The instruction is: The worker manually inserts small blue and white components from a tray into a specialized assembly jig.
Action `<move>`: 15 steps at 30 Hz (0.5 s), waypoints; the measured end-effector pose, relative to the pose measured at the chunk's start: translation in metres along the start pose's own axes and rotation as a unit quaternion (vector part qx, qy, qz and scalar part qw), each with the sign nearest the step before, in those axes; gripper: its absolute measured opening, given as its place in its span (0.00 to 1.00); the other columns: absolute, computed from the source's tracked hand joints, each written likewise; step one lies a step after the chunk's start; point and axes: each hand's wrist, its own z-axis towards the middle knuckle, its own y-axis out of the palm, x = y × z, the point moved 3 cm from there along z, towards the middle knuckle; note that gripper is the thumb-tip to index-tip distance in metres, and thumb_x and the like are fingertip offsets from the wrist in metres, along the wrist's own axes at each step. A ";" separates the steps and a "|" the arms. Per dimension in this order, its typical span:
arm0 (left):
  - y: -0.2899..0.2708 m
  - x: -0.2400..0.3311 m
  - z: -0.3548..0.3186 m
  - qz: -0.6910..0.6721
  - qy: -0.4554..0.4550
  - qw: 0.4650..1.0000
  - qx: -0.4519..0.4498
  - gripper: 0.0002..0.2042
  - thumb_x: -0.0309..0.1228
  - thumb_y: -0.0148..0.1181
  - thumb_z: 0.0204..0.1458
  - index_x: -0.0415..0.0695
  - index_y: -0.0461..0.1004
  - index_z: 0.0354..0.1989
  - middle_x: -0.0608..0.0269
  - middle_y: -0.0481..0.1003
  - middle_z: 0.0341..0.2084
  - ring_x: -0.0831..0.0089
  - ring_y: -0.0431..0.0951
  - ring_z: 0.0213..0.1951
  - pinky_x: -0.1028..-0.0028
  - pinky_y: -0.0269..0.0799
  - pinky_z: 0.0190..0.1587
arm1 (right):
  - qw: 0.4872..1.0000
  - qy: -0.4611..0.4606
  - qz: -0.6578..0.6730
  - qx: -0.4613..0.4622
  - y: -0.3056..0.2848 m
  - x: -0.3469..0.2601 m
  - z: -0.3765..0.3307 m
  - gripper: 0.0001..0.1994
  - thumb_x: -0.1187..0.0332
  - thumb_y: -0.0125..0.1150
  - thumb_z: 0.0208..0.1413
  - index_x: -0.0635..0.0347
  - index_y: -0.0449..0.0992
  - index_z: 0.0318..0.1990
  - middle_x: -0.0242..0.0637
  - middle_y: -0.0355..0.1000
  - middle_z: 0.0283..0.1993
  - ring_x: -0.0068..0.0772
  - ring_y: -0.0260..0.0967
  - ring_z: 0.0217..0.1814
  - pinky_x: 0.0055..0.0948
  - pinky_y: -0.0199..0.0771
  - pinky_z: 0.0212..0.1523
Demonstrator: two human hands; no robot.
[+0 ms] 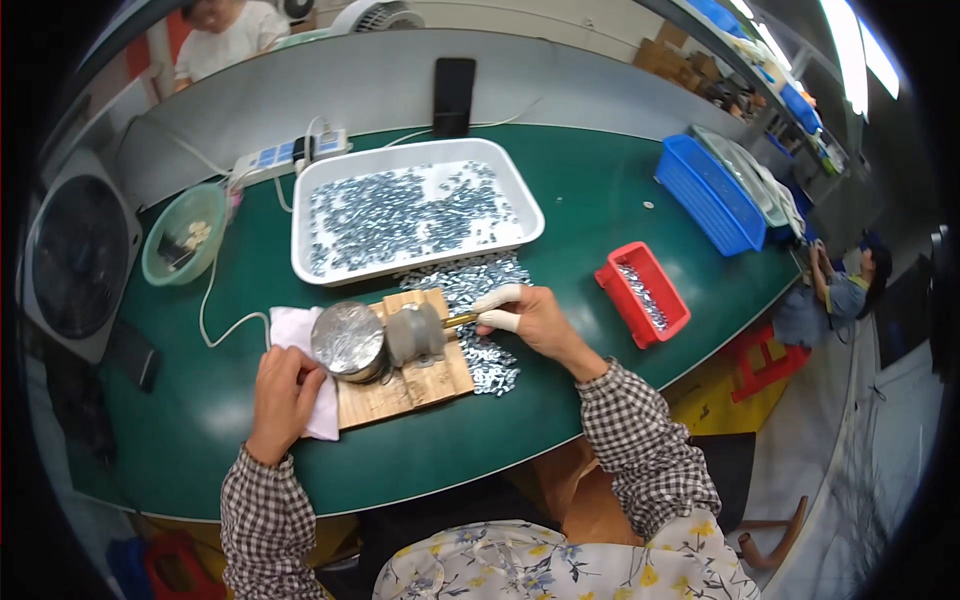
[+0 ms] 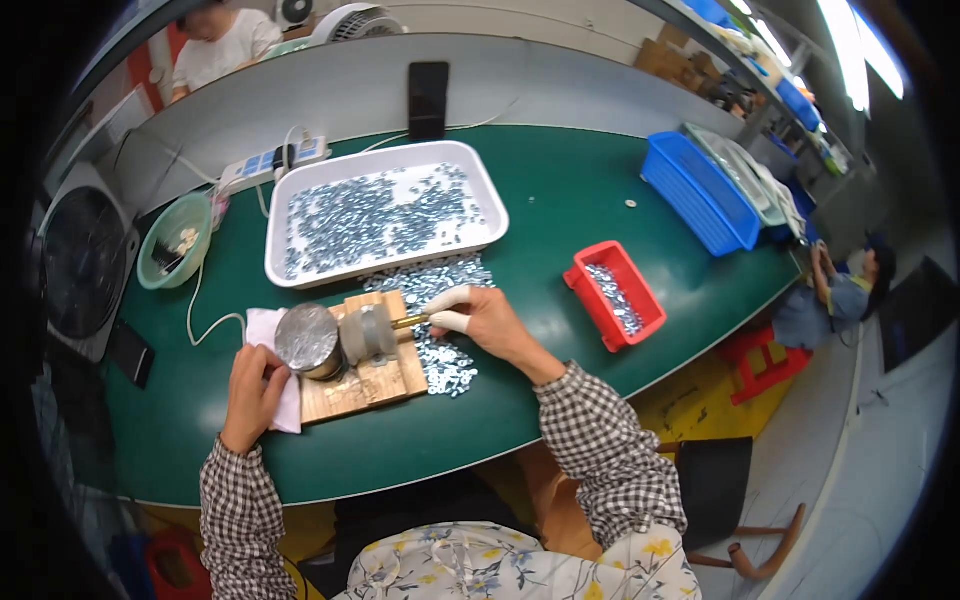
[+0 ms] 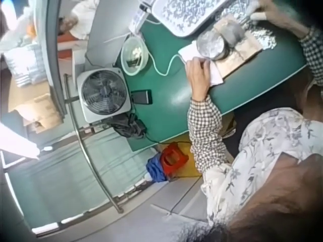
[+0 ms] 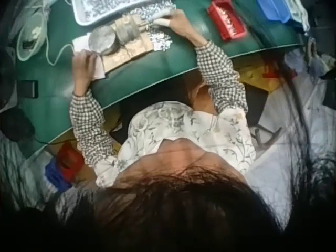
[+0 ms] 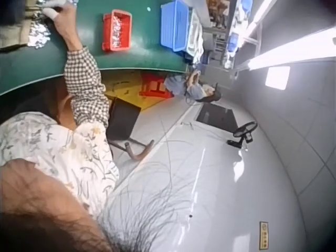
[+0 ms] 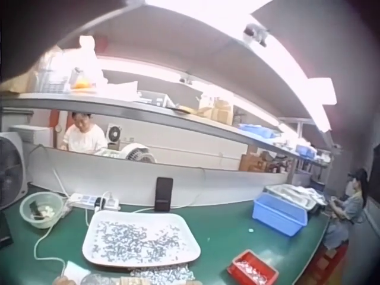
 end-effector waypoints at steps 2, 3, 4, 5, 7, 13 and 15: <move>0.001 0.001 -0.002 0.013 0.006 0.999 -0.030 0.06 0.19 0.59 0.45 0.38 0.67 0.28 0.56 0.64 0.24 0.61 0.66 0.29 0.67 0.62 0.34 | 1.000 -0.013 -0.001 -0.001 0.000 0.003 0.001 0.04 0.77 0.59 0.56 0.68 0.77 0.38 0.35 0.76 0.30 0.23 0.75 0.31 0.20 0.76 0.32; 0.001 0.003 -0.002 0.008 0.021 0.999 -0.032 0.06 0.19 0.59 0.45 0.38 0.67 0.28 0.56 0.64 0.24 0.61 0.66 0.29 0.67 0.62 0.34 | 1.000 -0.019 -0.005 0.013 -0.001 0.001 0.001 0.04 0.77 0.59 0.56 0.68 0.77 0.38 0.35 0.76 0.30 0.23 0.75 0.31 0.20 0.76 0.32; 0.001 0.004 -0.002 0.003 0.013 1.000 -0.028 0.07 0.19 0.59 0.46 0.38 0.66 0.28 0.56 0.64 0.25 0.61 0.66 0.29 0.68 0.62 0.33 | 1.000 -0.016 0.001 0.014 -0.001 -0.001 0.001 0.04 0.76 0.59 0.56 0.68 0.77 0.38 0.35 0.76 0.30 0.22 0.75 0.30 0.20 0.76 0.31; 0.002 0.003 -0.004 0.000 0.000 1.000 -0.024 0.07 0.18 0.59 0.46 0.38 0.66 0.28 0.56 0.64 0.25 0.62 0.66 0.29 0.68 0.62 0.33 | 1.000 -0.012 0.010 0.009 0.000 -0.001 0.001 0.04 0.76 0.59 0.57 0.67 0.76 0.38 0.35 0.76 0.29 0.22 0.75 0.30 0.20 0.76 0.31; 0.003 0.003 -0.004 -0.004 -0.007 1.000 -0.022 0.07 0.18 0.58 0.46 0.37 0.65 0.28 0.56 0.63 0.25 0.62 0.65 0.29 0.69 0.62 0.32 | 1.000 -0.011 0.018 0.010 -0.003 -0.002 -0.001 0.04 0.75 0.59 0.57 0.67 0.76 0.37 0.35 0.75 0.29 0.22 0.75 0.29 0.20 0.75 0.30; 0.005 0.000 -0.005 -0.020 -0.014 1.000 -0.012 0.07 0.18 0.58 0.48 0.37 0.65 0.28 0.56 0.62 0.25 0.65 0.65 0.28 0.70 0.62 0.31 | 0.999 0.044 0.008 -0.009 -0.005 -0.003 0.001 0.06 0.72 0.59 0.58 0.68 0.75 0.37 0.35 0.74 0.32 0.24 0.73 0.29 0.22 0.76 0.32; 0.004 -0.001 -0.006 -0.016 -0.016 1.000 -0.009 0.06 0.18 0.58 0.48 0.37 0.65 0.28 0.57 0.62 0.25 0.65 0.65 0.28 0.70 0.62 0.31 | 0.999 0.050 0.013 -0.015 -0.004 -0.003 0.003 0.06 0.72 0.59 0.58 0.67 0.75 0.37 0.35 0.74 0.31 0.23 0.73 0.28 0.22 0.76 0.31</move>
